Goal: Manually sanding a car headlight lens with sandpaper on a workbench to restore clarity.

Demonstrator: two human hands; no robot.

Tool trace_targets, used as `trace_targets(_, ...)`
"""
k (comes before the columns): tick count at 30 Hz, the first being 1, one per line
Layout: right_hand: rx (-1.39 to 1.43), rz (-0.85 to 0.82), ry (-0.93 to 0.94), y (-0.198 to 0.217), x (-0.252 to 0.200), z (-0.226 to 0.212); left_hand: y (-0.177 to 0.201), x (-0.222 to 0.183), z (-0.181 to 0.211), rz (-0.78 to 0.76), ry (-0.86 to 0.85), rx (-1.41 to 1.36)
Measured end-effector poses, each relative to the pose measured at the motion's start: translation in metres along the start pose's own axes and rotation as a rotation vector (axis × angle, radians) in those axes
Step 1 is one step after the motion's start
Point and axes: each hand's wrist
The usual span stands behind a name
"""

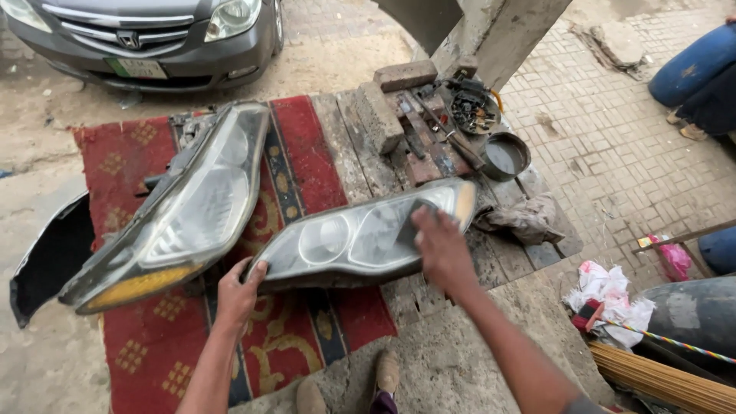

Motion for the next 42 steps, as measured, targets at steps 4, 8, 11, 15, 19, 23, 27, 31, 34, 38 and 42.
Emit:
trace_targets(4, 0.011, -0.33, -0.393, -0.031, 0.01, -0.02, 0.001, 0.004, -0.003, 0.012, -0.03, 0.01)
trace_targets(8, 0.04, -0.479, -0.181, 0.064, 0.036, -0.094, 0.0, -0.005, 0.003, 0.039, -0.023, 0.103)
trace_targets(11, 0.256, -0.332, -0.39, 0.08, 0.084, -0.044, 0.002, -0.015, 0.009, 0.019, 0.03, 0.092)
trace_targets(15, -0.072, -0.414, -0.433, 0.028, 0.094, -0.049, -0.001, -0.017, 0.009, 0.023, 0.031, 0.04)
trace_targets(19, 0.417, -0.496, -0.314, 0.075, 0.121, -0.128, -0.005, -0.014, 0.006, 0.056, -0.006, 0.04)
trace_targets(23, 0.481, -0.471, -0.555, 0.104, 0.143, -0.09, 0.0, -0.01, 0.005, 0.031, -0.011, 0.112)
trace_targets(27, 0.171, -0.487, -0.599, 0.038, 0.121, -0.09, -0.005, -0.011, 0.005, 0.05, 0.007, -0.002)
trace_targets(31, 0.298, -0.448, -0.2, 0.045, 0.125, -0.154, -0.004, -0.019, 0.009, 0.065, -0.003, -0.012)
trace_targets(34, 0.37, -0.485, -0.296, 0.061, 0.123, -0.121, -0.004, -0.02, 0.002, 0.064, 0.009, -0.028)
trace_targets(38, 0.156, -0.098, -0.229, 0.047, 0.137, -0.119, -0.004, -0.011, -0.002, 0.068, -0.021, -0.002)
trace_targets(42, 0.349, -0.396, -0.088, 0.037, 0.134, -0.187, -0.003, -0.004, 0.001, 0.046, -0.06, 0.087)
Point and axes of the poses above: each hand's wrist, its own x-axis towards the middle knuckle, its own y-axis out of the back of the hand, z = x × y, and after that the axes turned 1 degree about x, right-handed
